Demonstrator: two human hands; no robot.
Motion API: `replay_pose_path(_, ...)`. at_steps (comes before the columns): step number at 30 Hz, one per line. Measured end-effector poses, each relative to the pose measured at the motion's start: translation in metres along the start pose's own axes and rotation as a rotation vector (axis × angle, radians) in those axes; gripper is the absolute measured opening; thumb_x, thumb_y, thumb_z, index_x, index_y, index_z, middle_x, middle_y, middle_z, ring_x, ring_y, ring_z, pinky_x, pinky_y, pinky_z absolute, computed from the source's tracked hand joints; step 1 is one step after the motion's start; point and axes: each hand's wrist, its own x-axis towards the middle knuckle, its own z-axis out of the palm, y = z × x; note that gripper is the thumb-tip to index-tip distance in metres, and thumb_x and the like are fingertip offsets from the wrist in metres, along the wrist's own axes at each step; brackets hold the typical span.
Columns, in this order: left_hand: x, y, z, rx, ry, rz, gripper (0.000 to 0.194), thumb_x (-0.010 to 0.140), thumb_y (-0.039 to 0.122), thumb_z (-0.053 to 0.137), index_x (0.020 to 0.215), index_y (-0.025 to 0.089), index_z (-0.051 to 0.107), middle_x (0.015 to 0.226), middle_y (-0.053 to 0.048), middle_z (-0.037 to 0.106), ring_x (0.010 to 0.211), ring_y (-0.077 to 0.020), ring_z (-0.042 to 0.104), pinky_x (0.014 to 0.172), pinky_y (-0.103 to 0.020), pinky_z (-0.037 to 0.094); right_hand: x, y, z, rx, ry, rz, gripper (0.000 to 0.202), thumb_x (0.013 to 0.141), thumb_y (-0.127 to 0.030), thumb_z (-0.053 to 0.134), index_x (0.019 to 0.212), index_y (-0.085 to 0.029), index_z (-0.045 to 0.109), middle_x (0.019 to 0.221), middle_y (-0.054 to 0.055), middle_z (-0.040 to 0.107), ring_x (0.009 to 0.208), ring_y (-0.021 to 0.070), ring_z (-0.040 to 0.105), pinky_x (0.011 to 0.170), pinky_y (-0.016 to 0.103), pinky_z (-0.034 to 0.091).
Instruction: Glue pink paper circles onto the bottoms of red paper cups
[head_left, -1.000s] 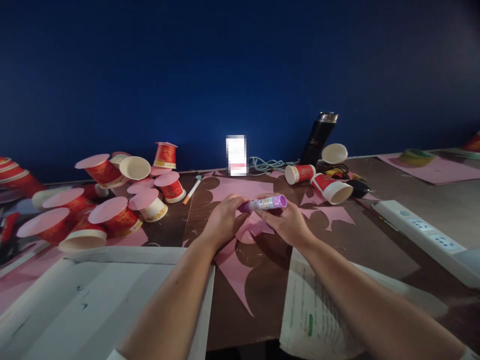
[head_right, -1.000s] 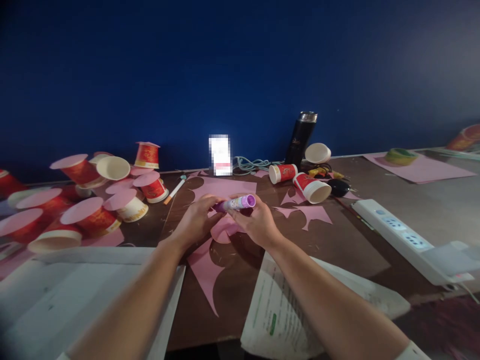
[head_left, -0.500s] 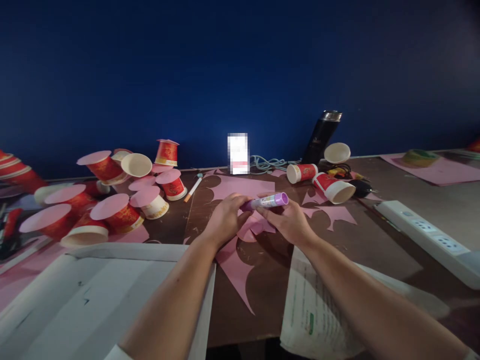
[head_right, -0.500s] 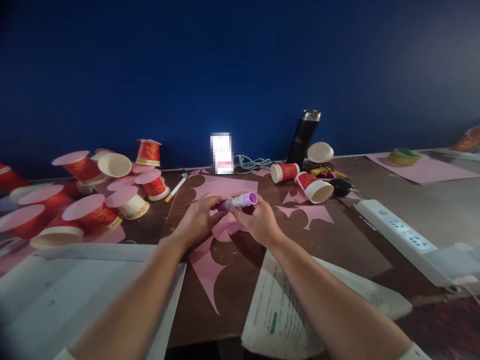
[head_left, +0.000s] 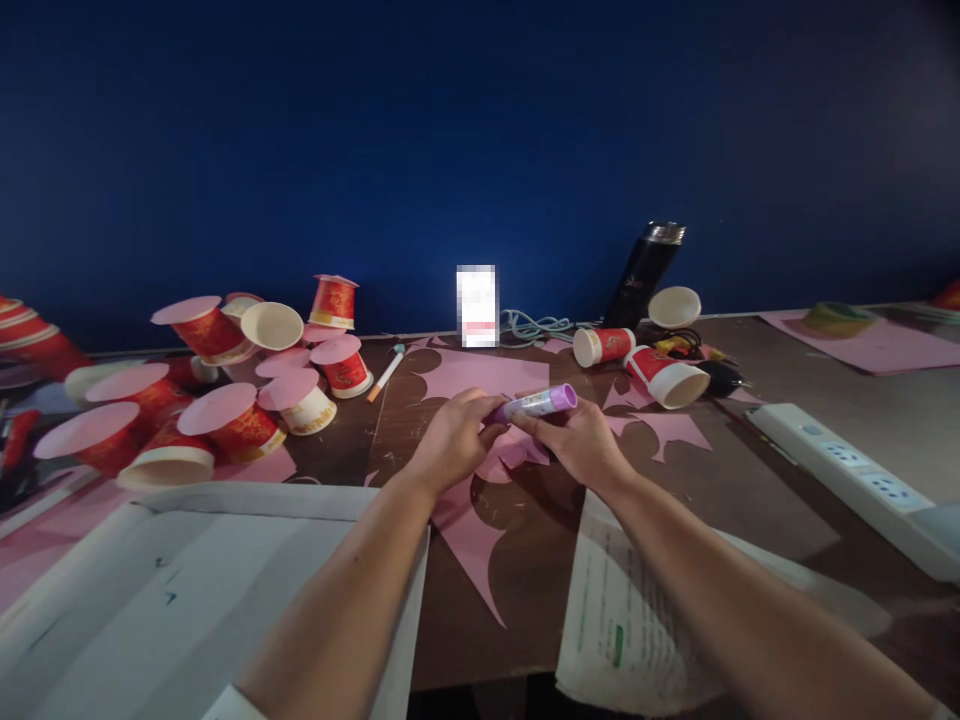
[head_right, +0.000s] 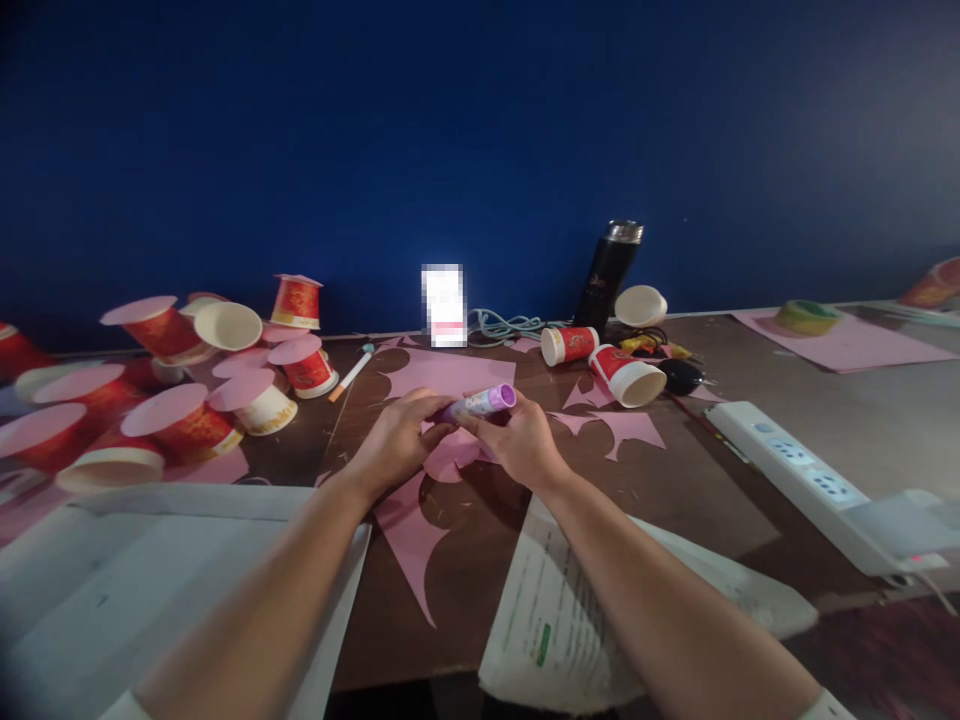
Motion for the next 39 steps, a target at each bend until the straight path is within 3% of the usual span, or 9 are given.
replay_pose_path(9, 0.001, 0.005, 0.001, -0.012, -0.011, -0.014, 0.021, 0.088, 0.030, 0.055, 0.102, 0.018, 0.066, 0.090, -0.005, 0.061, 0.085, -0.0185, 0.057, 0.075, -0.029, 0.043, -0.001, -0.003, 0.001, -0.016, -0.024, 0.030, 0.035, 0.067, -0.047, 0.074, 0.083, -0.016, 0.071, 0.082, 0.005, 0.073, 0.075, 0.0194, 0.066, 0.066, 0.027, 0.051)
replay_pose_path(18, 0.001, 0.010, 0.005, -0.044, 0.050, -0.024, 0.018, 0.087, 0.028, 0.056, 0.097, 0.018, 0.067, 0.087, -0.004, 0.062, 0.079, -0.0170, 0.057, 0.071, -0.028, 0.044, -0.003, -0.009, 0.001, -0.042, 0.007, 0.056, 0.039, 0.063, -0.051, 0.075, 0.078, -0.015, 0.072, 0.058, 0.000, 0.062, 0.055, 0.0136, 0.054, 0.050, 0.024, 0.040)
replay_pose_path(23, 0.003, 0.010, 0.003, -0.045, 0.038, 0.000, 0.024, 0.088, 0.033, 0.055, 0.106, 0.020, 0.066, 0.096, -0.005, 0.066, 0.087, -0.0188, 0.060, 0.078, -0.030, 0.046, 0.000, 0.001, 0.001, -0.019, 0.042, 0.060, 0.037, 0.065, -0.051, 0.075, 0.072, -0.016, 0.067, 0.055, -0.003, 0.057, 0.049, 0.0091, 0.047, 0.045, 0.021, 0.036)
replay_pose_path(25, 0.003, 0.008, 0.002, -0.071, 0.056, -0.001, 0.031, 0.089, 0.037, 0.054, 0.114, 0.022, 0.063, 0.104, -0.006, 0.067, 0.092, -0.0190, 0.061, 0.082, -0.031, 0.047, 0.004, 0.006, -0.002, 0.093, 0.068, 0.113, 0.037, 0.066, -0.051, 0.074, 0.075, -0.016, 0.066, 0.058, -0.002, 0.058, 0.047, 0.0083, 0.046, 0.043, 0.020, 0.036)
replay_pose_path(28, 0.002, 0.000, 0.000, -0.035, 0.112, -0.082, 0.044, 0.088, 0.044, 0.053, 0.125, 0.020, 0.057, 0.118, -0.009, 0.064, 0.097, -0.0197, 0.062, 0.088, -0.033, 0.047, 0.014, 0.012, -0.009, 0.460, 0.189, 0.254, 0.033, 0.069, -0.048, 0.075, 0.080, -0.019, 0.063, 0.066, 0.000, 0.062, 0.051, 0.0096, 0.052, 0.042, 0.019, 0.041)
replay_pose_path(31, 0.000, -0.011, -0.001, 0.114, 0.068, -0.203, 0.040, 0.087, 0.038, 0.055, 0.119, 0.015, 0.061, 0.116, -0.012, 0.065, 0.095, -0.0214, 0.062, 0.089, -0.035, 0.047, 0.023, 0.019, -0.019, 0.772, 0.278, 0.440, 0.027, 0.079, -0.045, 0.067, 0.078, -0.019, 0.059, 0.065, 0.001, 0.061, 0.048, 0.0083, 0.049, 0.038, 0.017, 0.041)
replay_pose_path(34, -0.001, -0.016, 0.001, 0.227, -0.036, -0.267, 0.031, 0.086, 0.029, 0.055, 0.110, 0.014, 0.067, 0.106, -0.012, 0.068, 0.091, -0.0219, 0.064, 0.087, -0.035, 0.047, 0.029, 0.024, -0.026, 0.878, 0.244, 0.515, 0.029, 0.092, -0.043, 0.049, 0.077, -0.019, 0.055, 0.065, 0.001, 0.059, 0.043, 0.0061, 0.044, 0.036, 0.016, 0.039)
replay_pose_path(39, -0.002, -0.016, 0.004, 0.259, -0.132, -0.287, 0.027, 0.084, 0.027, 0.054, 0.102, 0.016, 0.070, 0.101, -0.012, 0.068, 0.094, -0.0238, 0.063, 0.083, -0.033, 0.047, 0.029, 0.024, -0.024, 0.861, 0.175, 0.546, 0.036, 0.096, -0.042, 0.035, 0.078, -0.018, 0.055, 0.068, 0.003, 0.060, 0.041, 0.0063, 0.042, 0.036, 0.017, 0.037)
